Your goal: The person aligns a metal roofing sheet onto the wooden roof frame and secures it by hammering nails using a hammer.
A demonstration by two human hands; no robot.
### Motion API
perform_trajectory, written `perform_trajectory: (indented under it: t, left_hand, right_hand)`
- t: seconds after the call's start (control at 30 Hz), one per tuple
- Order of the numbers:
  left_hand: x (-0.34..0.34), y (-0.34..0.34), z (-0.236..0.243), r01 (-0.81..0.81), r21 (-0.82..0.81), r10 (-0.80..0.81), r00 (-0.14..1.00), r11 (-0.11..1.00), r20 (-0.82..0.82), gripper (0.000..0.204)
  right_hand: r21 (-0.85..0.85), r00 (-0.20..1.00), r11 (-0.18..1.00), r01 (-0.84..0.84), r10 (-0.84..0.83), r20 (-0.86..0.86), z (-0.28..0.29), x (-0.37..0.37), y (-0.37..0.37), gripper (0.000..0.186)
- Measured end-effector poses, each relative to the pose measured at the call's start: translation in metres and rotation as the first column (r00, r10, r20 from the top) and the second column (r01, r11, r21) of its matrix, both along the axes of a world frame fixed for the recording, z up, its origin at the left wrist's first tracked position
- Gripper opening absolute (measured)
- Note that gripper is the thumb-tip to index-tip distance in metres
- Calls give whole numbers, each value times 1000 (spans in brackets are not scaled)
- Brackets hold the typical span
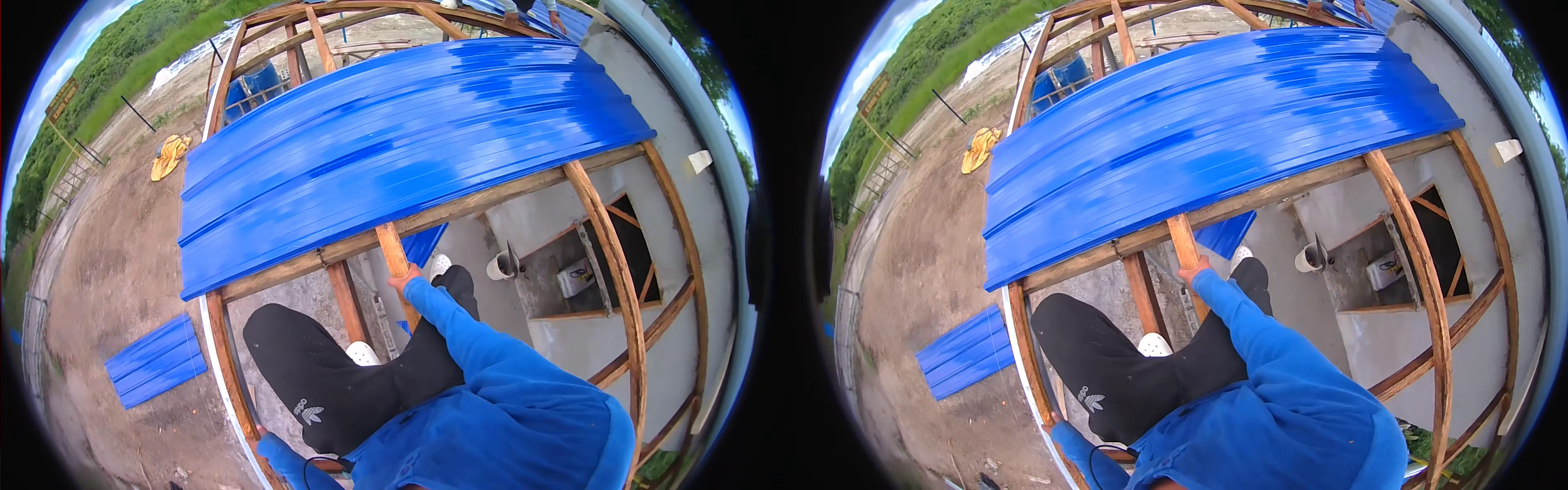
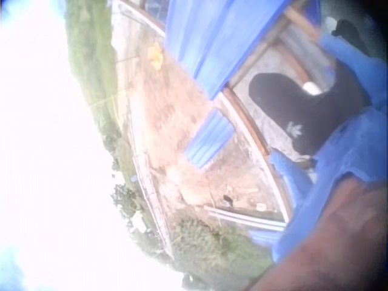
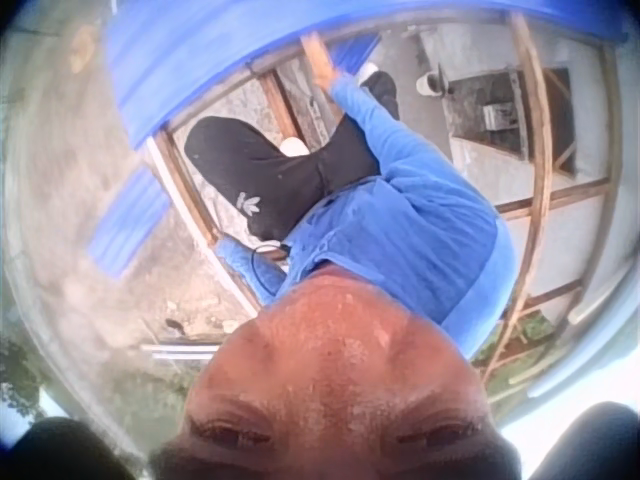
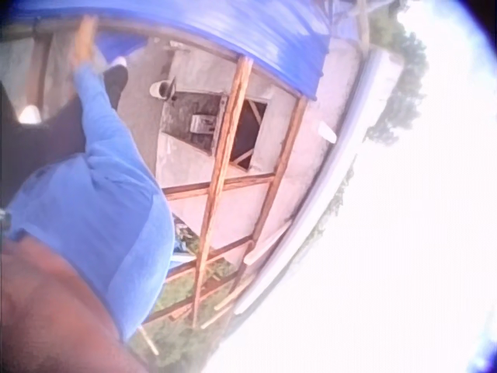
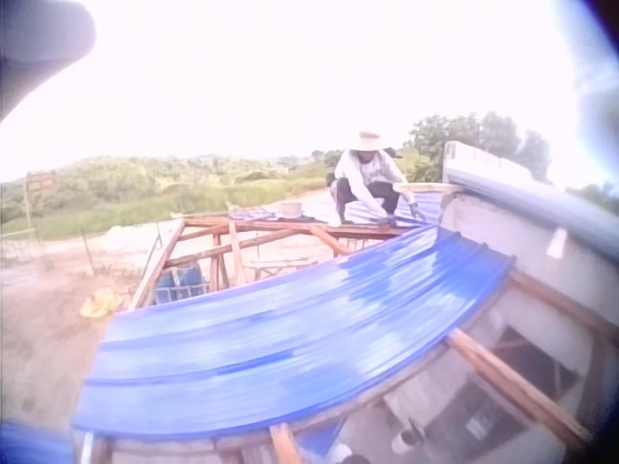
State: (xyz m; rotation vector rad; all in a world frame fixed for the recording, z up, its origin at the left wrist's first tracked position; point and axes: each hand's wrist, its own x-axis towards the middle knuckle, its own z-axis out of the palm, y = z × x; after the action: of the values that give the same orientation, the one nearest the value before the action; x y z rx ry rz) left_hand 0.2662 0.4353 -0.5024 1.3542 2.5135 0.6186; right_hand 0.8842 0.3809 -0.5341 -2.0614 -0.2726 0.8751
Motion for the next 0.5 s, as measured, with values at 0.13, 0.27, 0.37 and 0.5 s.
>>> perform_trajectory:
  t: [0.13,0.27,0.37,0.5]
  left_hand:
    - [169,175,120,243,558,-469,829,793,304,63]
    - [340,229,220,602,573,-822,499,556,273,54]
    - [428,206,257,852,233,-863,387,470,326,52]
    - [434,211,223,987,55,-988,151,151,6,47]
  right_hand:
    - [-121,966,992,47,-14,259,15,-8,-2,98]
    - [-102,922,992,72,-27,387,34,-13,16,98]
    - [-158,912,982,102,-29,409,36,2,27,94]
    - [-187,934,979,77,-5,357,6,20,40,88]
